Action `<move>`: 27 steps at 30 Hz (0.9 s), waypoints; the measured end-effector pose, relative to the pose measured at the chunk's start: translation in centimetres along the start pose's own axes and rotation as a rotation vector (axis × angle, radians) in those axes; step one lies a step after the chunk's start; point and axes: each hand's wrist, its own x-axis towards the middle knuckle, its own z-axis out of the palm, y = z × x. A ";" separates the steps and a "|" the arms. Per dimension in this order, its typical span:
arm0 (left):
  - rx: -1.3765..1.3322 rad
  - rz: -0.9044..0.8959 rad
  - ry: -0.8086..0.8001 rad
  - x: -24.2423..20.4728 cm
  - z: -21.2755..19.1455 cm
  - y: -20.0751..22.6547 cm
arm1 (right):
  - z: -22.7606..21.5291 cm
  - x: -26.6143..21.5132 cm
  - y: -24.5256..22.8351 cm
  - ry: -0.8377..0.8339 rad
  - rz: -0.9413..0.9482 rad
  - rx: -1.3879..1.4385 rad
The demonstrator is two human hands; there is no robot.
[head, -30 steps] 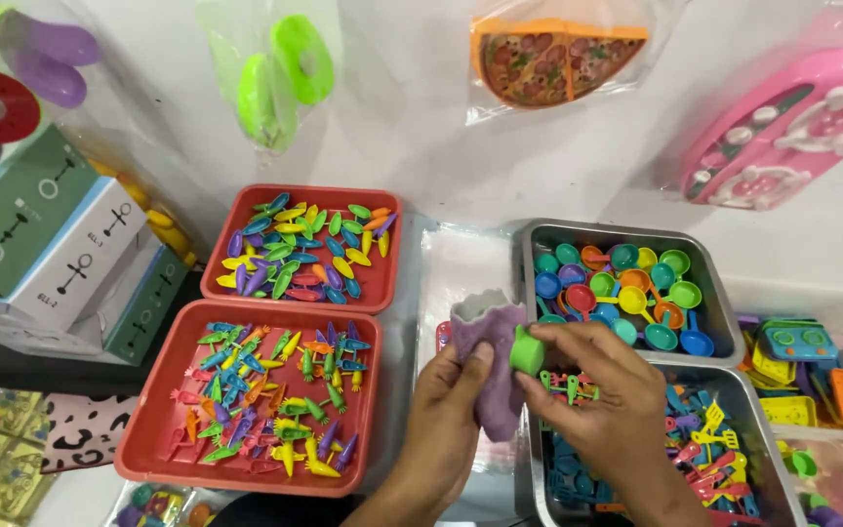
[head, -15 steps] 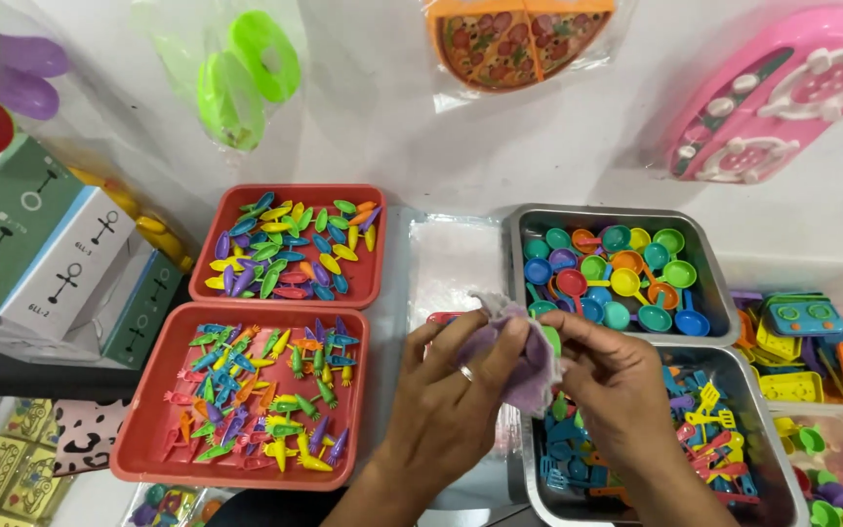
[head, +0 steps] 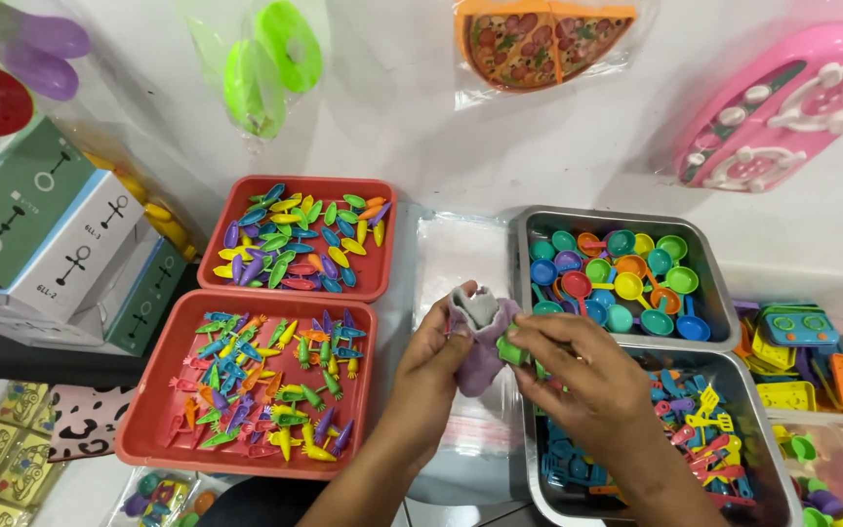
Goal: The person sorts various colorful plastic toy items, such as utensils and alphabets, from trays and places specific items into small plastic bags by hand.
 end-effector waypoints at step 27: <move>0.473 0.412 0.016 -1.7 1.5 0.4 | -0.4 -1.1 -0.3 0.056 0.299 0.396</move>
